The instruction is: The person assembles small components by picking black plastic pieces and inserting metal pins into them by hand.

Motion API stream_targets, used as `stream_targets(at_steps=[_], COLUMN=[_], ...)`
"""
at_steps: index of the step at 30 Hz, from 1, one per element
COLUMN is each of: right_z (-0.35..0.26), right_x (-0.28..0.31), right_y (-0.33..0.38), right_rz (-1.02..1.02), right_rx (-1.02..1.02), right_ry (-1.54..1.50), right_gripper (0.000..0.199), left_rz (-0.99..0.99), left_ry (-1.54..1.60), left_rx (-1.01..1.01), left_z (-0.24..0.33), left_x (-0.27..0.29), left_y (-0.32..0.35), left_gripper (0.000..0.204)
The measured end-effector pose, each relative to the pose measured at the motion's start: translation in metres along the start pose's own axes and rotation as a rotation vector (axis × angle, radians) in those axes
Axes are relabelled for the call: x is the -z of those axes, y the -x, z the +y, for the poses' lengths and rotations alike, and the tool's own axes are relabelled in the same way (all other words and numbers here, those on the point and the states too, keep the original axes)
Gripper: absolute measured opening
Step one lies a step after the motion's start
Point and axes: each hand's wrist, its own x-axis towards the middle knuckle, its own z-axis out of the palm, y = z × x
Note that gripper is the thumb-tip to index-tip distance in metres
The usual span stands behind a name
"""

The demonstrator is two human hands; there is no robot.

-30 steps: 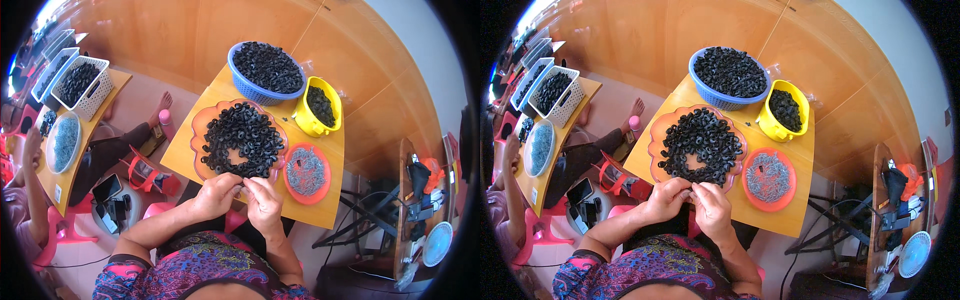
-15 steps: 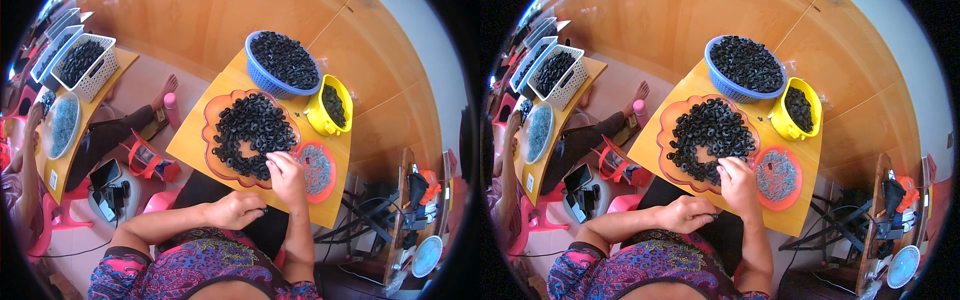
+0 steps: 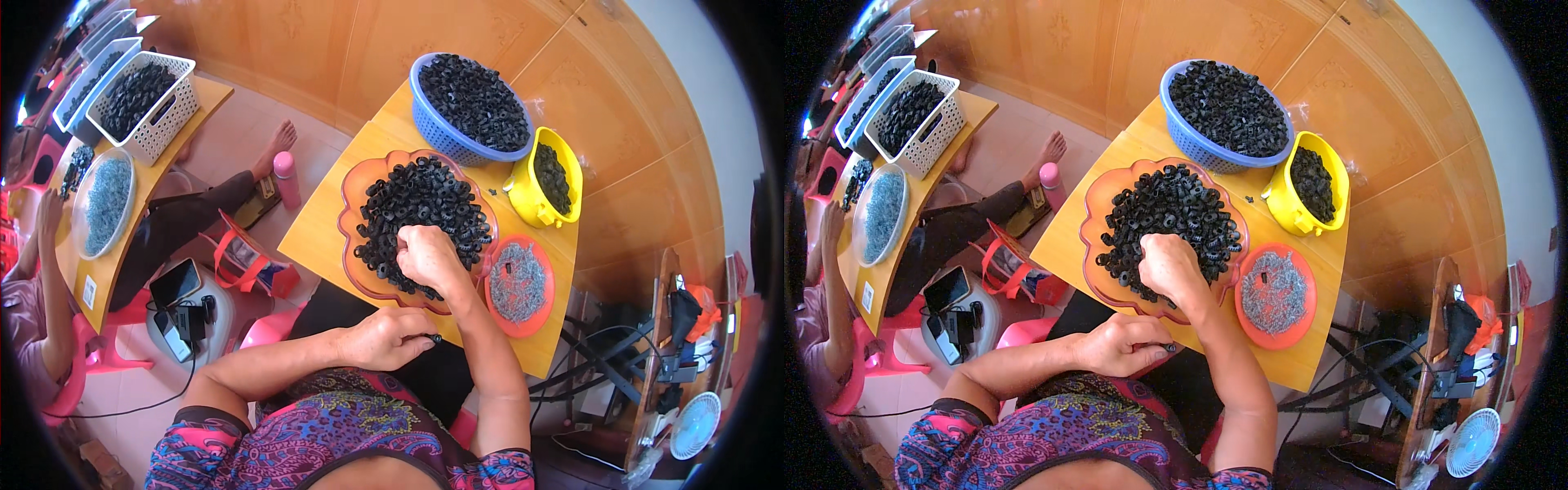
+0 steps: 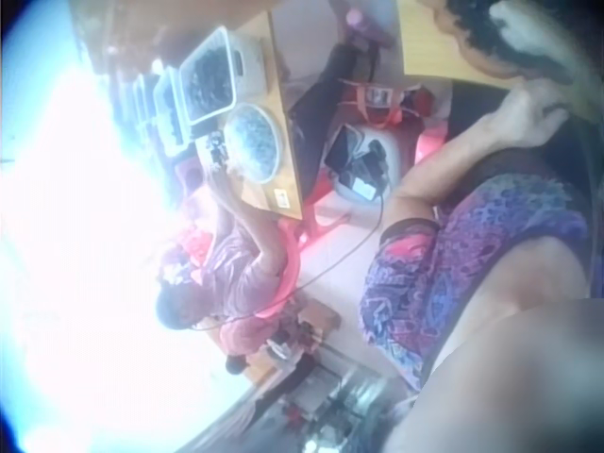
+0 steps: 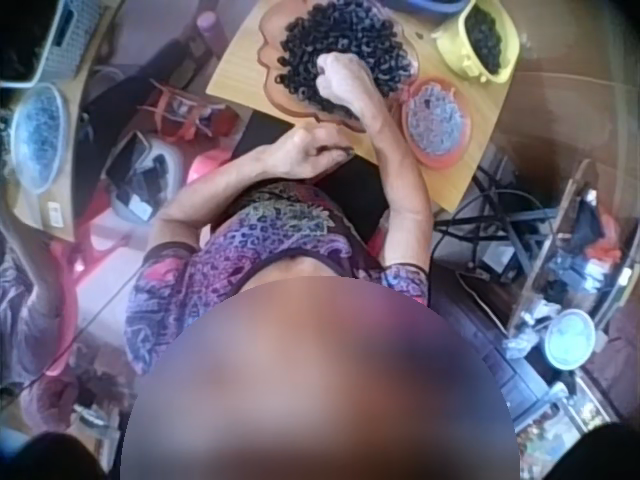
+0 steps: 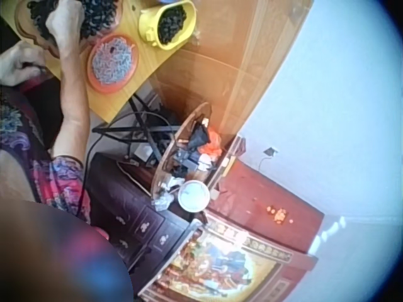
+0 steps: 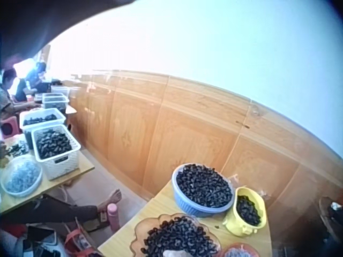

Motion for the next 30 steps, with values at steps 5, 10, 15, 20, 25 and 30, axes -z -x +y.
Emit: stream_targets(at_steps=[5,10,15,20,25,30], right_z=[0.016,0.016,-0.009,-0.025,-0.025,-0.023], right_x=[0.017,0.037,0.031,0.025,0.020,0.023], right_y=[0.024,0.083,0.121,0.131,0.133,0.134], right_rz=[0.236,0.200,0.353,0.354,0.375,0.316], right_rx=[0.061,-0.165,-0.154,-0.089,-0.083,-0.082], right_ry=[-0.270,-1.034,-1.261,-1.193,-1.067,-1.055], right_gripper=[0.015,0.015,0.014,0.014,0.011,0.011], left_rz=[0.111,0.219,0.242,0.287,0.274,0.241], left_ry=[0.299,0.648,0.741,0.784,0.758,0.652], left_rx=[0.283,0.436,0.511,0.478,0.488,0.495], left_z=[0.001,0.001,-0.002,-0.004,-0.003,0.000], left_x=[0.004,0.008,0.005,0.004,0.003,0.004], left_y=[0.001,0.001,0.001,0.001,0.001,0.001], left_gripper=[0.016,0.016,0.017,0.017,0.018,0.017])
